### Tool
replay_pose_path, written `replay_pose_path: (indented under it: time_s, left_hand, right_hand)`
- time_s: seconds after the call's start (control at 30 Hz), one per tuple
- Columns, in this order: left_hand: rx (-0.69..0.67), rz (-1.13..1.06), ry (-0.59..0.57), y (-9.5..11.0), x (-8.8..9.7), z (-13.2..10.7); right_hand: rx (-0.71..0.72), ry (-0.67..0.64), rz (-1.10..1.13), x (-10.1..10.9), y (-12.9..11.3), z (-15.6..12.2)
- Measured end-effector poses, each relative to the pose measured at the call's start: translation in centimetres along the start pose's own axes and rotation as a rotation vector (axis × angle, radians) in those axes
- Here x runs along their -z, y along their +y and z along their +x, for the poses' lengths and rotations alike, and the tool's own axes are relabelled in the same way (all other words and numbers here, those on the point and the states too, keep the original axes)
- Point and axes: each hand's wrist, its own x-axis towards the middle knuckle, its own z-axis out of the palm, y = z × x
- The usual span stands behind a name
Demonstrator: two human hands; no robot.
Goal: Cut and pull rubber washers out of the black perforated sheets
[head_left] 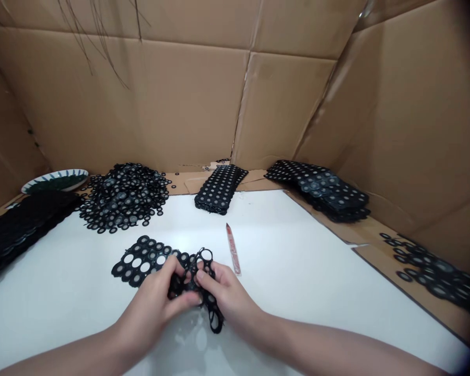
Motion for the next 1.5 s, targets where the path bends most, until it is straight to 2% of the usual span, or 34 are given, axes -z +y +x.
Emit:
replay_pose_path:
  time_s: [0.1,0.17,0.33,0.47,0.53,0.6,0.67,0.73,0.77,0.87,0.93,0.97,1.2,1.37,1.5]
  left_hand:
    - [0.037,-0.043,-0.01,0.2,0.0,-0.2]
    - [0.013,-0.048,0.006,0.0,0.0,0.0]
    - [-0.025,0.052,0.056,-0.8,-0.2,0.2]
    - [0.02,-0.071,0.09,-1.1,-0.3,0.5]
    - [0.049,-0.153,0.132,-1.0,0.2,1.0]
    - [0.063,-0.217,0.217,-1.0,1.3,1.7]
    - [0.044,-0.237,0.365,-1.1,2.6,2.4]
    - [-0.031,-0.152,0.543,-1.3,3.6,2.8]
    - [-0.061,-0.039,0.586,-1.4,3.7,2.9]
    - [-0.112,0.26,0.421,-1.6,3.1,2.7]
    - [-0.129,0.351,0.319,-1.6,2.3,2.4]
    - [-0.134,0.375,0.304,-1.5,2.0,2.2]
    - [-0.232,0.345,0.183,-1.3,1.1,1.2]
    - [-0.175,0.326,0.109,-1.1,0.5,0.7]
    - [-0.153,0.318,0.049,-1.2,0.4,0.7]
  right_hand:
    - [0.028,0.018,-0.086,-0.1,0.2,-0.4]
    - [0.02,0.007,-0.118,-0.2,0.3,-0.5]
    - [0.039,0.037,-0.28,-0.1,0.5,-0.6]
    - [0.046,0.002,-0.268,-0.1,0.4,-0.3]
    - [0.074,-0.04,-0.228,-0.2,0.3,-0.2]
    - [0.095,-0.047,-0.177,-0.2,0.2,-0.1]
    - [0.08,-0.04,-0.114,-0.1,0.3,-0.1]
    - [0.045,-0.042,-0.059,0.0,0.4,-0.1]
    - [0.019,-0.05,-0.034,0.1,0.4,-0.1]
    - [-0.048,-0.054,0.046,0.1,0.3,0.2]
    - [-0.076,-0.034,0.09,0.0,0.0,0.4]
    - [-0.075,-0.023,0.104,-0.1,-0.1,0.4]
    - [-0.07,-0.026,0.163,-0.5,-0.3,0.2]
    - [-0.079,0.036,0.03,-0.1,-0.4,-0.2]
    - [-0.058,-0.061,0.017,0.3,-0.6,-0.2]
